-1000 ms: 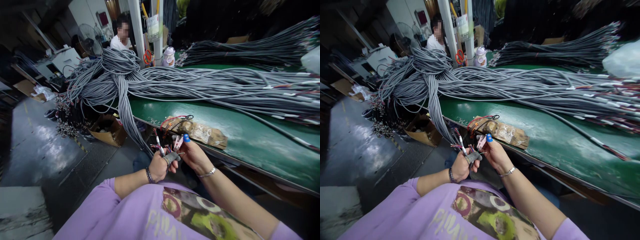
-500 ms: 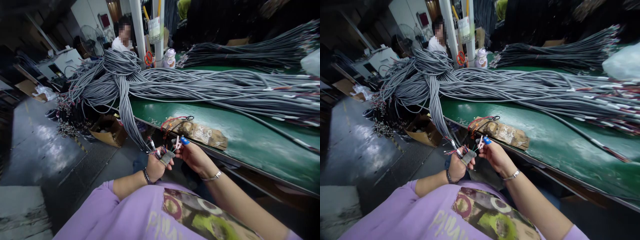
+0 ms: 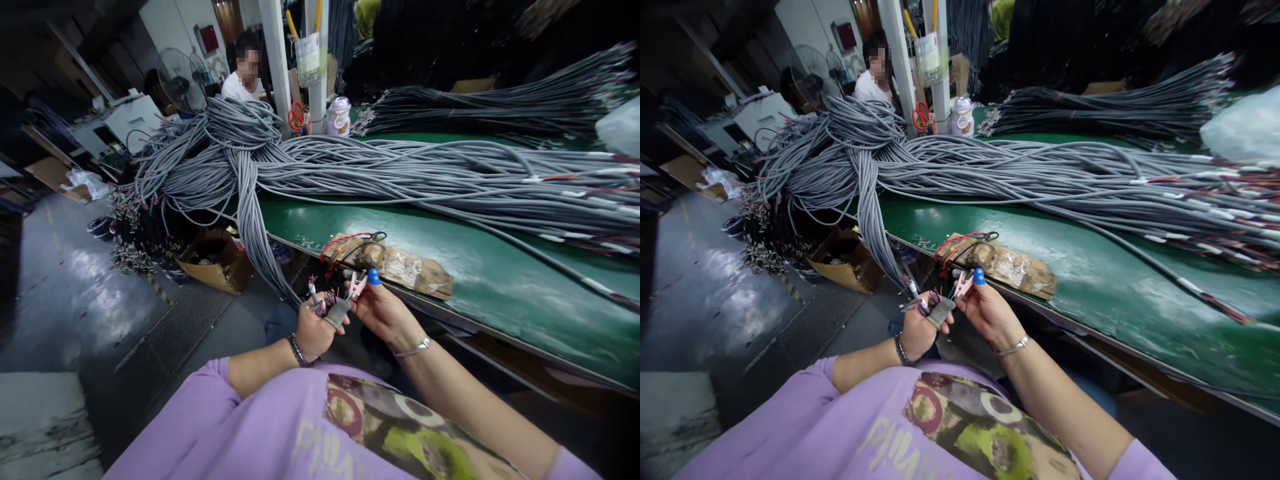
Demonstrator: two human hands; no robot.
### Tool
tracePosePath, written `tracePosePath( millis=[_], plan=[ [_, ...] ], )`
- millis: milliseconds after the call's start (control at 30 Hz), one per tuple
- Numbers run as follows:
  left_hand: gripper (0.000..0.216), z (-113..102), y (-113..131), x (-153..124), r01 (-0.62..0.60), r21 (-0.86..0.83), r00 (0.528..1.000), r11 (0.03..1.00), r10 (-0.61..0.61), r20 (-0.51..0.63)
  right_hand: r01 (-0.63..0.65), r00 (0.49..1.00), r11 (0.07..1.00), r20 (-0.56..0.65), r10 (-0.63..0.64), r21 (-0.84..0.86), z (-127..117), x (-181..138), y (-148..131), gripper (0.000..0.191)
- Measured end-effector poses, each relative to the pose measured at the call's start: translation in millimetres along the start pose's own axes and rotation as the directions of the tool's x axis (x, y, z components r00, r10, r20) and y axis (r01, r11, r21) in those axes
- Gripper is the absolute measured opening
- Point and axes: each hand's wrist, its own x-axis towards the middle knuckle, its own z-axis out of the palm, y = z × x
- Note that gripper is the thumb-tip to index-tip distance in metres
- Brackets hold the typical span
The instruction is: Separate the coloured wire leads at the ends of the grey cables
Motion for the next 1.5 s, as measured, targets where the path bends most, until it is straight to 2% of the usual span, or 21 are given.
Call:
tracePosePath(
  millis=[100,200,333,467,567,667,867,1000,1067,1133,1200,1267,1333,1400,1500],
  plan=[
    [0.044,0,-1,0,0.000,0.016,1.000,1.000,0.000,-0.010,0.040,0.998,0.999,-0.047,-0.040,0.009,0,4,3,0.043],
    [0.046,2,2,-3,0.008,0.030,1.000,1.000,-0.008,-0.007,0.033,0.996,0.997,-0.083,-0.027,0.069,2,4,5,0.041],
    [0.049,2,8,-6,0.031,0.026,1.000,0.999,-0.031,0.003,-0.002,0.998,0.995,-0.056,0.008,0.098,3,-1,6,0.045],
    [0.048,-3,-1,-6,0.056,-0.012,0.998,0.998,-0.056,0.014,-0.060,0.998,0.992,-0.023,0.063,0.108,-3,-5,8,0.050],
    [0.046,-9,-15,-3,0.113,-0.040,0.993,0.993,-0.111,0.051,-0.069,0.997,0.995,-0.013,0.070,0.070,-13,-6,9,0.049],
    [0.046,-12,-27,0,0.188,-0.079,0.977,0.979,-0.179,0.114,-0.063,0.997,0.998,-0.052,0.063,0.008,-24,-9,11,0.047],
    [0.048,-8,-32,1,0.218,-0.237,0.972,0.947,-0.190,0.135,0.001,0.988,0.965,-0.151,-0.042,-0.261,-42,-26,5,0.046],
    [0.041,-6,-30,-2,0.218,-0.211,0.971,0.953,-0.190,0.146,0.094,0.984,0.876,-0.087,-0.153,-0.473,-39,-46,-1,0.044],
    [0.037,-4,-31,-4,0.208,-0.170,0.967,0.963,-0.177,0.181,0.155,0.983,0.812,0.005,-0.184,-0.563,-31,-56,-2,0.040],
    [0.031,-2,-34,-7,0.147,-0.116,0.969,0.982,-0.119,0.218,0.243,0.970,0.736,0.136,-0.203,-0.632,-20,-65,0,0.034],
    [0.022,-1,-38,-9,0.043,-0.034,0.971,0.998,-0.034,0.237,0.364,0.931,0.594,0.255,-0.262,-0.718,-9,-70,3,0.028],
    [0.022,0,-42,-12,-0.038,0.082,0.969,0.996,0.016,0.248,0.444,0.888,0.442,0.320,-0.329,-0.779,-2,-72,8,0.022],
    [0.032,-2,-44,-15,-0.083,0.186,0.963,0.979,0.031,0.269,0.469,0.868,0.386,0.332,-0.370,-0.794,1,-72,14,0.019],
    [0.040,-4,-44,-18,-0.124,0.225,0.947,0.966,0.048,0.318,0.462,0.871,0.431,0.306,-0.384,-0.775,0,-71,19,0.019],
    [0.041,-7,-43,-22,-0.116,0.177,0.913,0.977,0.035,0.406,0.418,0.896,0.576,0.216,-0.387,-0.703,-4,-71,24,0.021]
  ],
)
